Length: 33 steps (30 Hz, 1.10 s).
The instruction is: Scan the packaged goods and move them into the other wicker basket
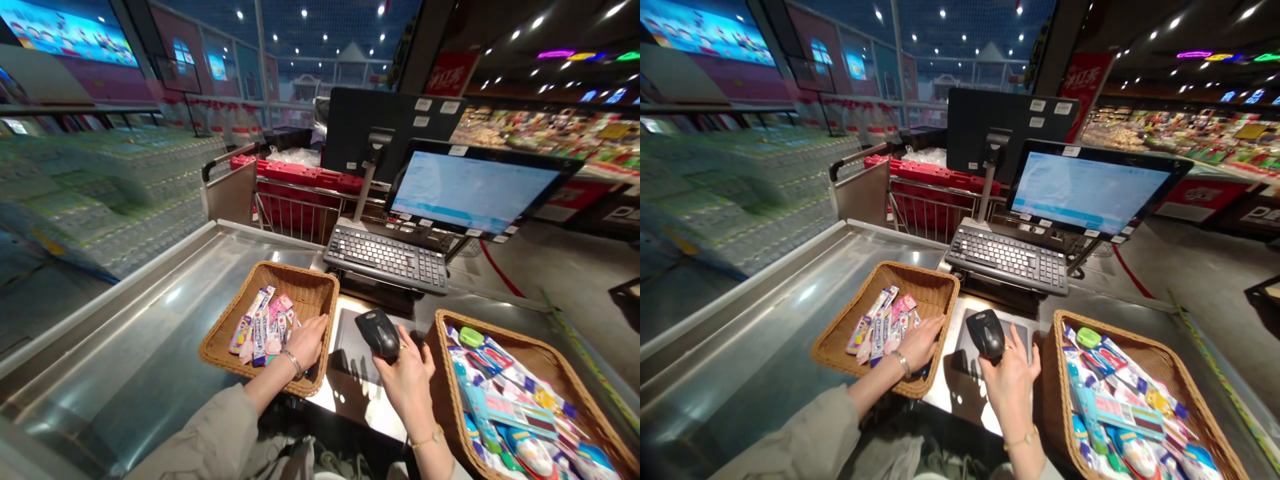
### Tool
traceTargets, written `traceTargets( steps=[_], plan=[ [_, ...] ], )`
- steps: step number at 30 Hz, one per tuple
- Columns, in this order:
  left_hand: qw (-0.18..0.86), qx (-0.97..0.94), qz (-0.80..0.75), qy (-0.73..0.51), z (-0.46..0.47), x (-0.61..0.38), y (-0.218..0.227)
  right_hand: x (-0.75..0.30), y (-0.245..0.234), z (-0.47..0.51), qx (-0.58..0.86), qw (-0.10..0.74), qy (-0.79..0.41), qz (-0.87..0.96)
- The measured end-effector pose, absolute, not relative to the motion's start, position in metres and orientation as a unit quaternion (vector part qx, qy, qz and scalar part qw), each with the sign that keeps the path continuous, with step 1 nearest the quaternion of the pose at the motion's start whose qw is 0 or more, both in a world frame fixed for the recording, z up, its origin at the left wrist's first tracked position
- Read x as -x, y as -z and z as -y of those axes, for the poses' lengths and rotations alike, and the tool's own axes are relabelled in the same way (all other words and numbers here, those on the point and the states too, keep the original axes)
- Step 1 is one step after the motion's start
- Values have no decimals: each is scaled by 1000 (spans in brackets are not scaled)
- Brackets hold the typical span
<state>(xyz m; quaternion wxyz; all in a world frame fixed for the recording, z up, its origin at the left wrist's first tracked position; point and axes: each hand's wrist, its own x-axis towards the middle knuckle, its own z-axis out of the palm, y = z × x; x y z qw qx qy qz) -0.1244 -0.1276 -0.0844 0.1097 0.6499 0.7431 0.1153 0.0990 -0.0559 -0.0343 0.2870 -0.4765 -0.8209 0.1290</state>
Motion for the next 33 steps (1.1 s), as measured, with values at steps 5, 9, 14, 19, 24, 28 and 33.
traceTargets(
  steps=[5,9,14,19,24,28,33],
  plan=[
    [124,-646,-743,-123,120,106,89,-98,35,55,478,280,-118,824],
    [158,-646,-738,-116,111,87,84,-98,35,54,480,277,-123,823],
    [173,-671,-715,-98,98,95,79,-98,35,50,492,271,-130,817],
    [145,-693,-706,-21,87,148,87,-102,33,48,506,267,-140,808],
    [127,-711,-690,50,85,197,108,-106,33,45,510,256,-153,807],
    [122,-721,-679,72,83,214,126,-108,37,43,516,259,-161,801],
    [108,-727,-674,80,82,214,140,-110,37,40,519,273,-153,796]
  ],
)
